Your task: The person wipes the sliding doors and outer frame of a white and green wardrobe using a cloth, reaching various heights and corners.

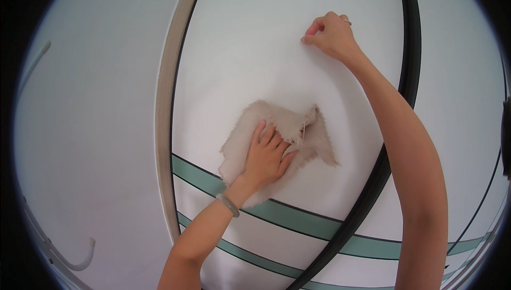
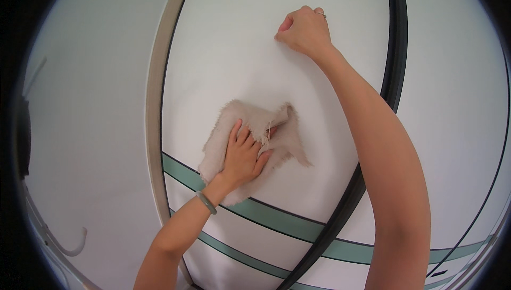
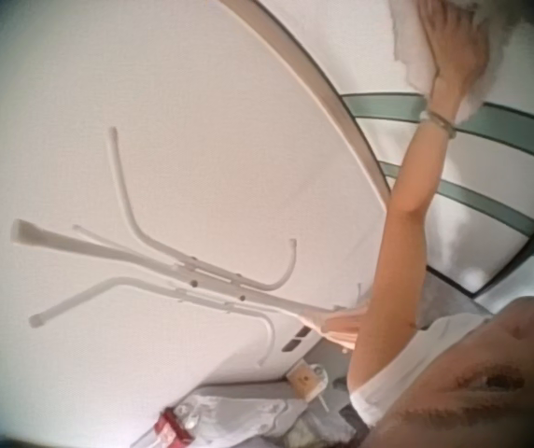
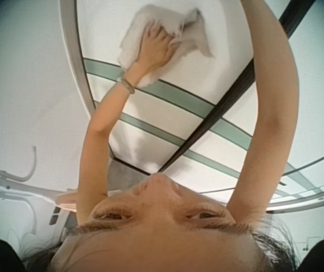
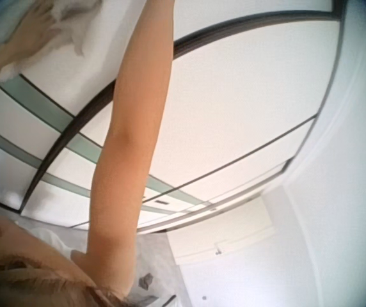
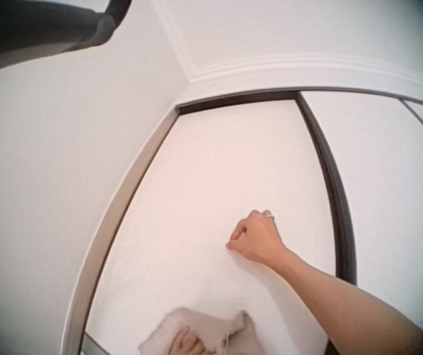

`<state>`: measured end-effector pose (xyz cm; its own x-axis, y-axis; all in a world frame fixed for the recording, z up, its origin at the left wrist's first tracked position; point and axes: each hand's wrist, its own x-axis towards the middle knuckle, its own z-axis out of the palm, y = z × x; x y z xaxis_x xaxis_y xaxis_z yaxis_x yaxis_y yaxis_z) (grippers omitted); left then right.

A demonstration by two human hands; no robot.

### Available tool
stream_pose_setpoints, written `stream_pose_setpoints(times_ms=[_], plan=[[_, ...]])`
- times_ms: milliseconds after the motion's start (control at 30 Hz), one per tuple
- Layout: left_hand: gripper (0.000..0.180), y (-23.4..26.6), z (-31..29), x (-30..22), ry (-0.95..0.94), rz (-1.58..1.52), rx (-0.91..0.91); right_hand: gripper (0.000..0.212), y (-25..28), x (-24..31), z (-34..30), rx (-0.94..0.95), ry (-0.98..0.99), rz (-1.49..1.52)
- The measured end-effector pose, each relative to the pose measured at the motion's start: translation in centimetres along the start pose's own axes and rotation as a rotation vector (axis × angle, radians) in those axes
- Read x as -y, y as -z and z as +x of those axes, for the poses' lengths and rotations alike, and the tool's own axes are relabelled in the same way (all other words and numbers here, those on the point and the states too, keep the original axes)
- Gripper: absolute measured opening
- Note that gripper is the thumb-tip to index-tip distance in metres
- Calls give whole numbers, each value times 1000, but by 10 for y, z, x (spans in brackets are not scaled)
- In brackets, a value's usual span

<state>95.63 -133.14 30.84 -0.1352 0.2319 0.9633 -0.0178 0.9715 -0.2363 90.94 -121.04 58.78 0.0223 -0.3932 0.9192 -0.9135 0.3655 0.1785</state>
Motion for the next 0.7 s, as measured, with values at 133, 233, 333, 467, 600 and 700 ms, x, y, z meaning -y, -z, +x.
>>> stream_pose_setpoints(times_ms=[133, 233, 333, 467, 600, 700], plan=[[43, -7, 8, 5, 12, 7, -6, 10, -17, -8, 15, -10, -10, -79], [43, -6, 5, 9, 18, 2, -21, 7, -21, -5, 16, -2, -15, -59], [43, -4, 5, 10, 19, 5, -9, 6, -22, -1, 14, -13, -1, -86], [43, -3, 5, 9, 19, -19, -23, 8, -23, 4, 12, -28, 18, -131], [44, -5, 4, 11, 12, -19, -32, 14, -22, 1, 15, -40, 31, -155], [44, -3, 4, 13, 11, -20, -38, 16, -21, 6, 16, -39, 26, -167]])
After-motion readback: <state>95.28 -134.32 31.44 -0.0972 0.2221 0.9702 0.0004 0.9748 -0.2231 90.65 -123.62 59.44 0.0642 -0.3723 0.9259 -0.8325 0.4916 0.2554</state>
